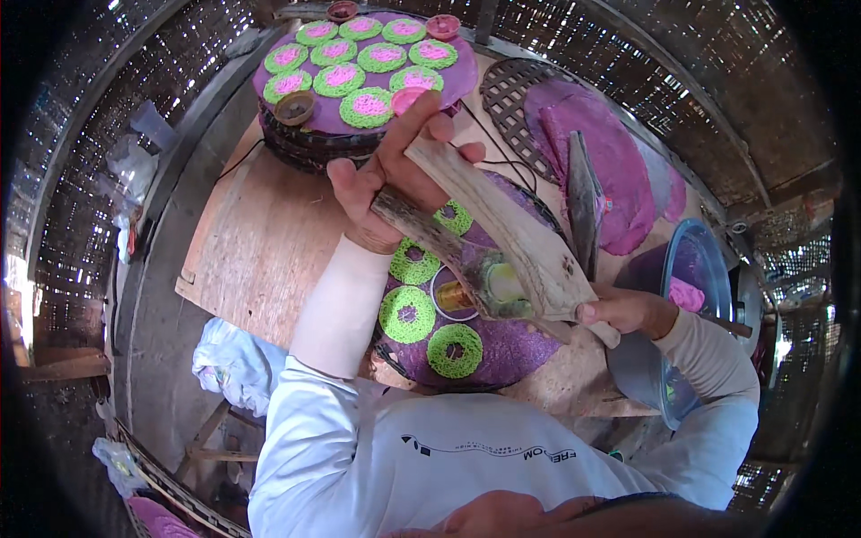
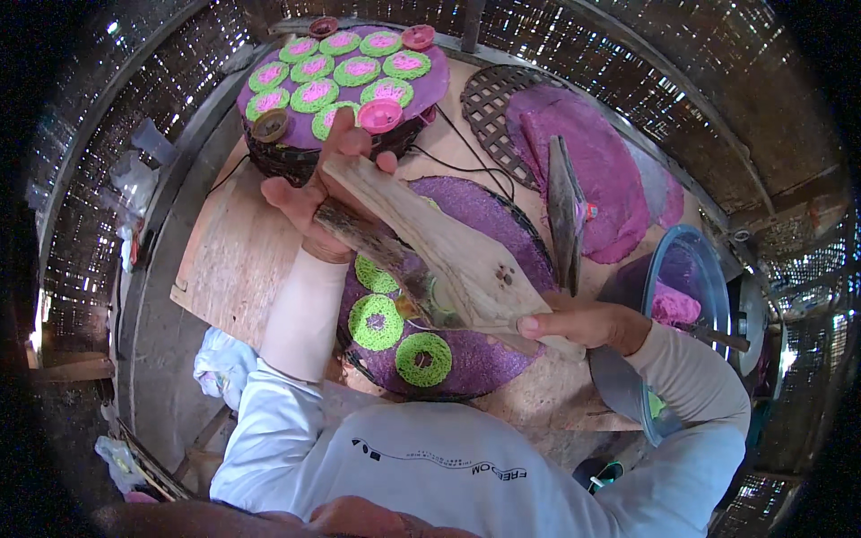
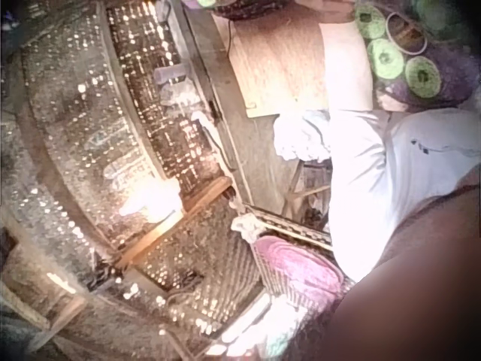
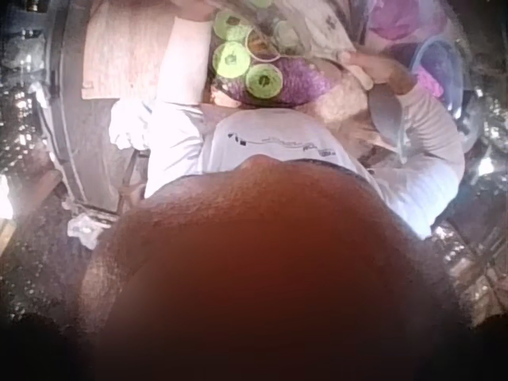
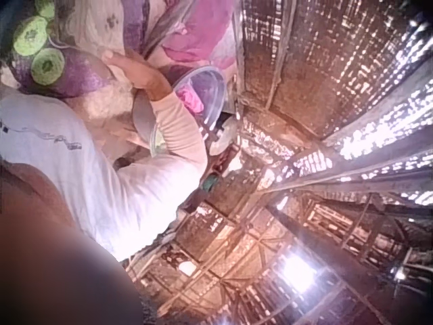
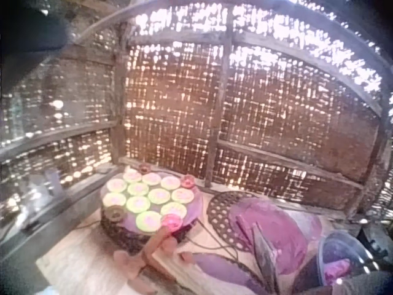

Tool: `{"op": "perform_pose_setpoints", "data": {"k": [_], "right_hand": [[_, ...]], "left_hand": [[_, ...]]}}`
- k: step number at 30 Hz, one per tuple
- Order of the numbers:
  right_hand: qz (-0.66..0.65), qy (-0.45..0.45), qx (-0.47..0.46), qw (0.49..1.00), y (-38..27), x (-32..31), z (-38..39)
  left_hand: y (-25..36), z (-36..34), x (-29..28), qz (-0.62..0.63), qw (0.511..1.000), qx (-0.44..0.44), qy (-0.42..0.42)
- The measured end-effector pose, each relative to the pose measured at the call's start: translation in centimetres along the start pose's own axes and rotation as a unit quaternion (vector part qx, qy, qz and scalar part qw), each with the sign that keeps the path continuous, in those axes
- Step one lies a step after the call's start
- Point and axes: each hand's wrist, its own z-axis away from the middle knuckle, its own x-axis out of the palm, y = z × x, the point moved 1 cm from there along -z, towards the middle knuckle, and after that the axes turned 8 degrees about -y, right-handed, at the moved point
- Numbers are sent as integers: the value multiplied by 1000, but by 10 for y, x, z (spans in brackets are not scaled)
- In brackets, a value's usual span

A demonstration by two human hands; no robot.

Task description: The person fills circular molds on a purple mat with green and pink dough using a wooden tool and a metal scraper. They repeatedly scoop dough from a blue basin, press it into the molds, and smooth the surface, arranging the filled molds in rows.

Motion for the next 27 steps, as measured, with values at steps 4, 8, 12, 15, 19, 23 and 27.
{"op": "perform_pose_setpoints", "data": {"k": [4,8,12,15,19,23,27], "right_hand": [[32,-33,11,999,6,-12,-11],[72,-33,18,997,15,-18,-24],[211,66,60,973,15,-22,-39],[293,126,89,944,13,-21,-46],[283,107,44,952,10,-15,-51],[294,111,83,946,-5,-2,-41],[277,128,45,951,15,-11,-33]], "left_hand": [[-7,13,-12,51,998,22,-12],[-9,33,-23,94,994,16,62],[-7,42,-28,138,984,14,113],[-1,47,-34,139,982,4,131],[4,49,-32,111,978,-8,176],[-2,61,-31,120,966,-11,230],[-13,68,-35,155,955,-29,253]]}}
